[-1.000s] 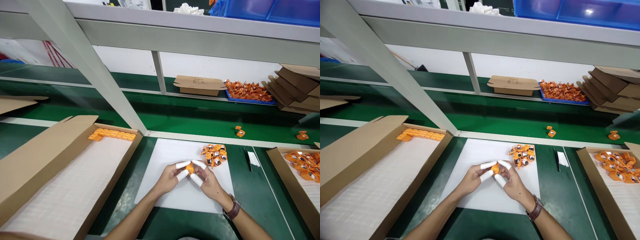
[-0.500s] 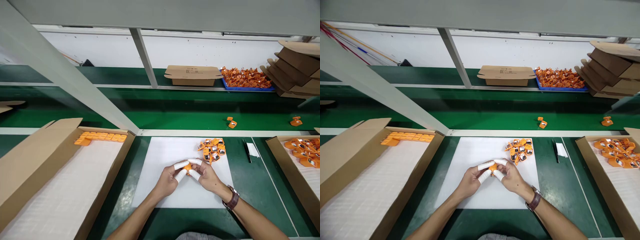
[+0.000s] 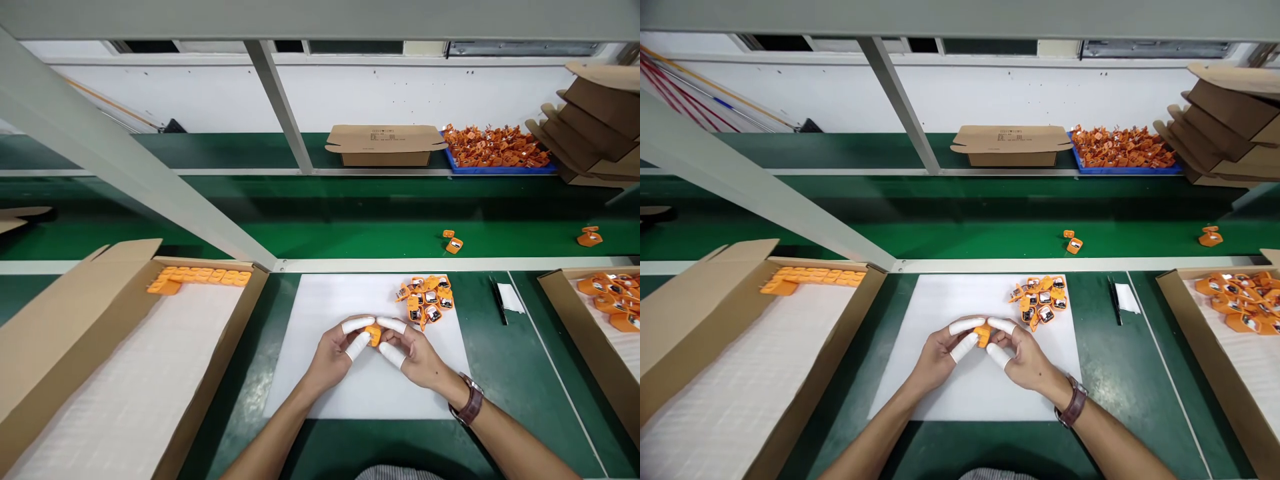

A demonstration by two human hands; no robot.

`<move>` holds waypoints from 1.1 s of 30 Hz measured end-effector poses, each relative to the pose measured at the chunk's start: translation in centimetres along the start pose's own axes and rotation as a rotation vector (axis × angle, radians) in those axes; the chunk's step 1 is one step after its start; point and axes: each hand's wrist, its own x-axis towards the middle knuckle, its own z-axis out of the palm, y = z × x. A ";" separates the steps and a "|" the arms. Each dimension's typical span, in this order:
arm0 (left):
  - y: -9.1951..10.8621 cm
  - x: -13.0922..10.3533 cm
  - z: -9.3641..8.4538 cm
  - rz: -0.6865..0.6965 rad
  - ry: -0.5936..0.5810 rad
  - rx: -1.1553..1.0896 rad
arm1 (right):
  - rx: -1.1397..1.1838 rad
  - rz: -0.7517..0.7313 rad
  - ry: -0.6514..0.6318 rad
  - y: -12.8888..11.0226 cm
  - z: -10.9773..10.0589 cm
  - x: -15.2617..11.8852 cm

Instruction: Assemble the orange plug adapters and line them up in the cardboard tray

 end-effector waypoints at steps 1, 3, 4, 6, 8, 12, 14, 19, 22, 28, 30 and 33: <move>0.1 0.0 0.0 0.027 -0.012 -0.003 | -0.002 0.000 0.010 0.2 0.0 0.0; 0.3 -0.2 0.0 0.066 -0.043 -0.012 | 0.016 0.008 0.028 0.6 0.0 0.0; 0.3 -0.3 0.0 0.072 -0.054 -0.016 | 0.030 0.016 0.034 0.8 0.1 0.0; 0.1 -0.4 0.2 0.062 -0.060 -0.013 | 0.047 0.041 0.040 1.0 0.2 0.0; -0.2 -0.5 0.4 0.046 -0.044 -0.002 | 0.032 0.065 0.053 1.0 0.3 0.1; -0.8 -0.5 0.5 0.083 -0.026 0.011 | 0.029 0.084 0.089 1.1 0.7 0.3; -0.7 -0.4 0.3 0.090 -0.048 0.014 | 0.059 0.070 0.101 1.1 0.8 0.4; 0.5 -0.6 -0.3 0.101 -0.130 0.128 | 0.175 0.028 0.101 0.9 0.5 0.6; 0.8 -0.9 -0.3 0.209 -0.160 0.348 | 0.218 0.029 0.093 0.6 0.4 0.5; -0.5 -0.8 0.1 0.420 0.014 0.636 | 0.147 0.070 0.117 0.5 0.6 0.4; -0.8 -0.7 0.2 0.449 0.036 0.648 | 0.126 0.075 0.107 0.6 0.6 0.4; -0.7 -0.8 0.3 0.448 0.059 0.665 | 0.096 0.051 0.090 0.8 0.5 0.3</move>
